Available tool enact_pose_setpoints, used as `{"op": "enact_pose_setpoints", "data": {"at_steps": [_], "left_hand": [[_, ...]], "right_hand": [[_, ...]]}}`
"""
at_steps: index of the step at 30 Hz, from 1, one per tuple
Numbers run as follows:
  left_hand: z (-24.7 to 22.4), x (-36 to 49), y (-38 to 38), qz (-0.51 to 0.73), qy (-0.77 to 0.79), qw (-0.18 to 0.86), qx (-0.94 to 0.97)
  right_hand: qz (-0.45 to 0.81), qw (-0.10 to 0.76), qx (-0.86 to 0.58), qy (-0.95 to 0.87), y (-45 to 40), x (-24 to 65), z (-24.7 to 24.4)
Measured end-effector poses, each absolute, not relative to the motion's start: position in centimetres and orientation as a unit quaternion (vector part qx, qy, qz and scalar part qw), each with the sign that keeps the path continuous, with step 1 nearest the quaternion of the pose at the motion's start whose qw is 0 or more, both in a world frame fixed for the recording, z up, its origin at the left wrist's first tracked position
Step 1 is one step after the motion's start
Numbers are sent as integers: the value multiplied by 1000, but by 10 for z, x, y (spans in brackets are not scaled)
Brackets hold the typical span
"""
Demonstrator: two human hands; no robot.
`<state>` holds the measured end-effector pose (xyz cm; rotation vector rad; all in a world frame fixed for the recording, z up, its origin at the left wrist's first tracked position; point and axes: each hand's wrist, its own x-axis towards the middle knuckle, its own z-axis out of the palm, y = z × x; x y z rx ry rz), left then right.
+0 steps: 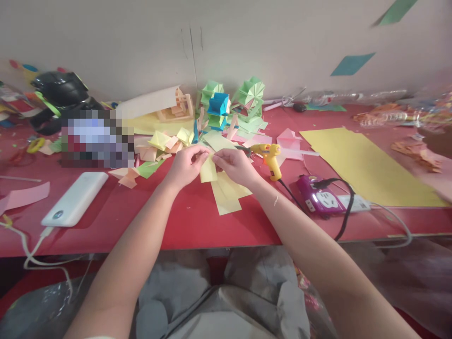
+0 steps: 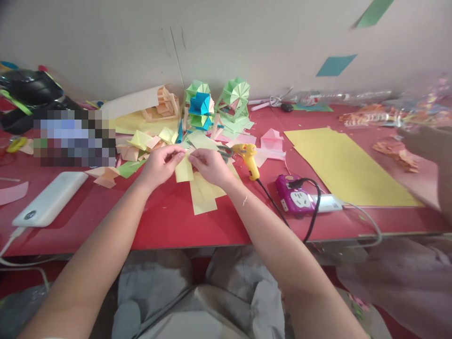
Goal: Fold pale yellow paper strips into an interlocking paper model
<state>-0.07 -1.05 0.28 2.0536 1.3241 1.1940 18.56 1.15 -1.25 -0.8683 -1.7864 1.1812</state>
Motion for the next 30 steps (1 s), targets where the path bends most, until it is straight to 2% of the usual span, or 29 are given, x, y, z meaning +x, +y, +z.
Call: {"op": "enact_pose_setpoints", "data": {"at_steps": [10,19,25,30], "left_hand": [[2,0,-11,425,466,229,741],[0,-5,-5,508,466,402,603],[0,-3,-5,522,500,319,613],[0,0,-7,514,478,407,585]], "right_hand": [[457,399,-350,-714,11,185,-14],[374,479,-342,-716,10,187,-9],[374,475,-341,-720,11,184,-12],[363,492,-358,-706,10,186,-11]]}}
